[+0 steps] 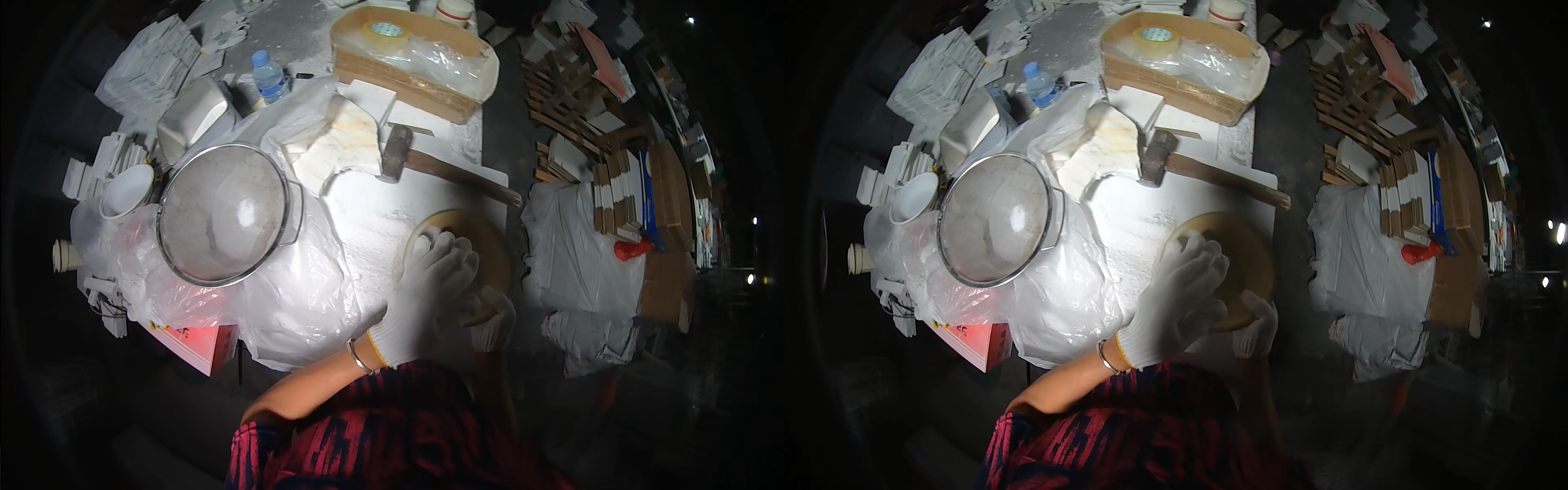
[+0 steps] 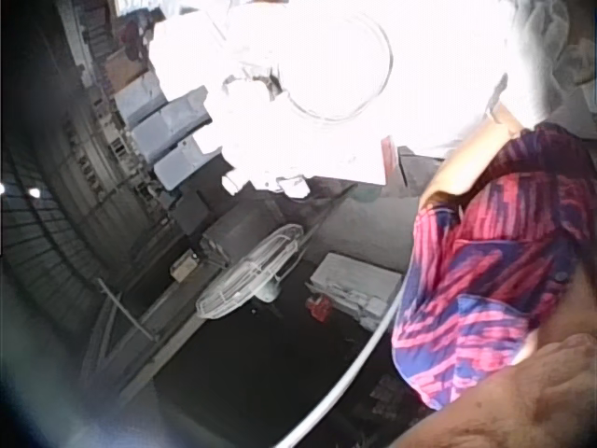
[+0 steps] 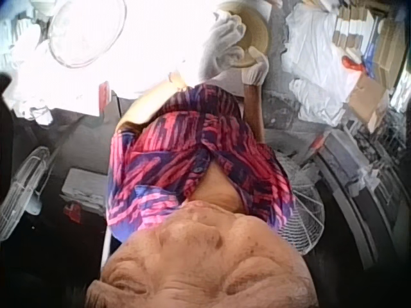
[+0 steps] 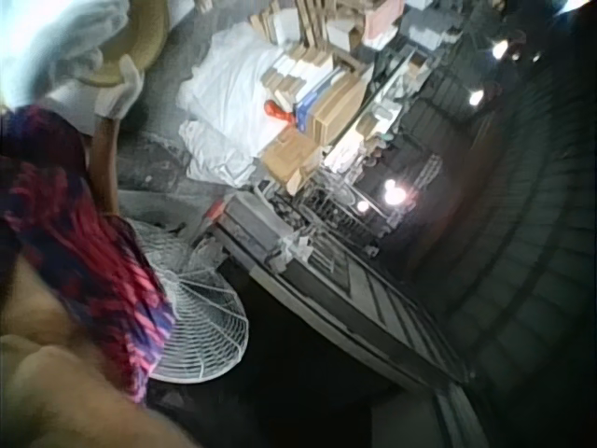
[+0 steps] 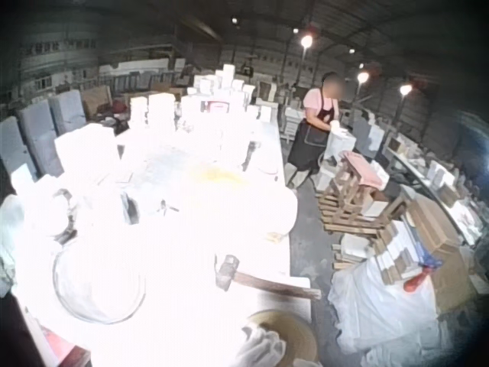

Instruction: The person uses a hammer to crush a white powdery substance on a white sheet. They then gather the crushed powder and transfer it into a sieve placed over a bowl.

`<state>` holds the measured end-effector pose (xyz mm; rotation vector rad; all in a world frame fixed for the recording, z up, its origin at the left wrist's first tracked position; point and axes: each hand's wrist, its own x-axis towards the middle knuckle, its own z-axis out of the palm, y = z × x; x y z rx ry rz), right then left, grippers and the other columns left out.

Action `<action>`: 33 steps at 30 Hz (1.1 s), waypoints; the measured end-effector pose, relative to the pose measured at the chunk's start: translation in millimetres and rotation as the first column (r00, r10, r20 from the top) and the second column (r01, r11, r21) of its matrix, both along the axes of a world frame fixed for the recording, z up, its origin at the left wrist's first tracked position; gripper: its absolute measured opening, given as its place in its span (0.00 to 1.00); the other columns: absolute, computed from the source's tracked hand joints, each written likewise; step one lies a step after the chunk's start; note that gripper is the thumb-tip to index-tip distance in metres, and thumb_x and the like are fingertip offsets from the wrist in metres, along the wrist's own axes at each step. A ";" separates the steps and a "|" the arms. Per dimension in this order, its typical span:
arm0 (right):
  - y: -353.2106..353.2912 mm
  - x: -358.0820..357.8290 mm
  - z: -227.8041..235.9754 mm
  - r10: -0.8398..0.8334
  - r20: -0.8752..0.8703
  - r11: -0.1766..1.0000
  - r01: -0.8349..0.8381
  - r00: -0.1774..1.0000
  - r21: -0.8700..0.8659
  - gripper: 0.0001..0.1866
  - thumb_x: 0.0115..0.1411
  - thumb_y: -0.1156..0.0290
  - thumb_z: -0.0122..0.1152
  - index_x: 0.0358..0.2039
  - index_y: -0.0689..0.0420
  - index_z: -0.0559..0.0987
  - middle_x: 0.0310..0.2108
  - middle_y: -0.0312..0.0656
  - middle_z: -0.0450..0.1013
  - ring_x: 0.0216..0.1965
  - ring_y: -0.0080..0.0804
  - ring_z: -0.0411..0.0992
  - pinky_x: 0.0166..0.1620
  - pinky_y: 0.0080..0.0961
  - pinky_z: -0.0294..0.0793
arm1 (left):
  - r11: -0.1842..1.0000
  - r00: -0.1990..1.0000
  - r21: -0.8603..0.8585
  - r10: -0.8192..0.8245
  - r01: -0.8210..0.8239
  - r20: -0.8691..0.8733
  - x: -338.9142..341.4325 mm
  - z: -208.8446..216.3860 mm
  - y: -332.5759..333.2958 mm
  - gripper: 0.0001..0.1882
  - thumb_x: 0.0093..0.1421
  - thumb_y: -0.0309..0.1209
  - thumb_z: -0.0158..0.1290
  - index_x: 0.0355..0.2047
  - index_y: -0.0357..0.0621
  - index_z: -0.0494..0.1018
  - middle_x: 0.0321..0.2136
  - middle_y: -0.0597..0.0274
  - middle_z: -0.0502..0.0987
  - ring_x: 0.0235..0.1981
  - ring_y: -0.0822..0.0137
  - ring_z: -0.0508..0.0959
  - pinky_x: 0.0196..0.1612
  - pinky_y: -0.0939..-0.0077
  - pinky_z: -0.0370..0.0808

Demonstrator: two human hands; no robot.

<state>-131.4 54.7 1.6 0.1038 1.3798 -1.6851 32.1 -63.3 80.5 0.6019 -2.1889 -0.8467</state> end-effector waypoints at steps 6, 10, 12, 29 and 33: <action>-12.1 3.9 -11.2 0.036 -0.035 0.995 -0.039 0.999 -0.090 0.18 0.57 0.74 0.60 0.48 0.66 0.79 0.44 0.47 0.75 0.46 0.40 0.75 0.51 0.38 0.76 | 0.954 0.962 0.150 0.270 -0.260 -0.048 56.1 -5.8 -3.3 0.20 0.53 0.27 0.58 0.47 0.32 0.75 0.45 0.47 0.75 0.50 0.46 0.73 0.58 0.54 0.68; -20.6 -22.0 -21.6 0.258 -0.280 0.951 -0.294 0.925 -0.097 0.16 0.60 0.71 0.60 0.46 0.67 0.80 0.42 0.43 0.76 0.44 0.35 0.75 0.50 0.32 0.75 | 0.881 0.878 0.029 0.473 -0.472 -0.076 98.4 -24.4 2.6 0.20 0.53 0.26 0.57 0.47 0.31 0.76 0.45 0.42 0.77 0.48 0.41 0.75 0.59 0.51 0.69; -44.6 -16.4 12.6 0.419 -0.406 0.861 -0.497 0.812 -0.106 0.21 0.62 0.67 0.56 0.51 0.69 0.77 0.49 0.47 0.76 0.51 0.37 0.75 0.56 0.33 0.72 | 0.872 0.870 0.070 0.489 -0.484 -0.064 108.4 -19.7 5.5 0.21 0.53 0.26 0.57 0.48 0.30 0.76 0.45 0.40 0.76 0.48 0.39 0.75 0.59 0.49 0.68; -272.2 218.5 91.5 0.778 -0.623 0.459 -0.753 0.085 0.472 0.27 0.59 0.83 0.52 0.61 0.64 0.75 0.51 0.44 0.78 0.51 0.29 0.76 0.56 0.29 0.75 | 0.924 0.918 0.097 0.347 -0.370 0.192 127.3 -61.1 29.9 0.17 0.65 0.29 0.52 0.53 0.37 0.71 0.51 0.57 0.73 0.59 0.61 0.70 0.69 0.64 0.61; -279.6 240.7 73.2 0.482 -0.868 0.496 -0.781 -0.116 0.380 0.29 0.58 0.84 0.51 0.61 0.62 0.76 0.53 0.45 0.78 0.54 0.32 0.75 0.58 0.31 0.74 | 0.945 0.854 -0.057 0.316 -0.322 0.414 137.6 -29.2 29.2 0.18 0.59 0.28 0.55 0.49 0.35 0.73 0.49 0.54 0.74 0.60 0.57 0.69 0.72 0.61 0.58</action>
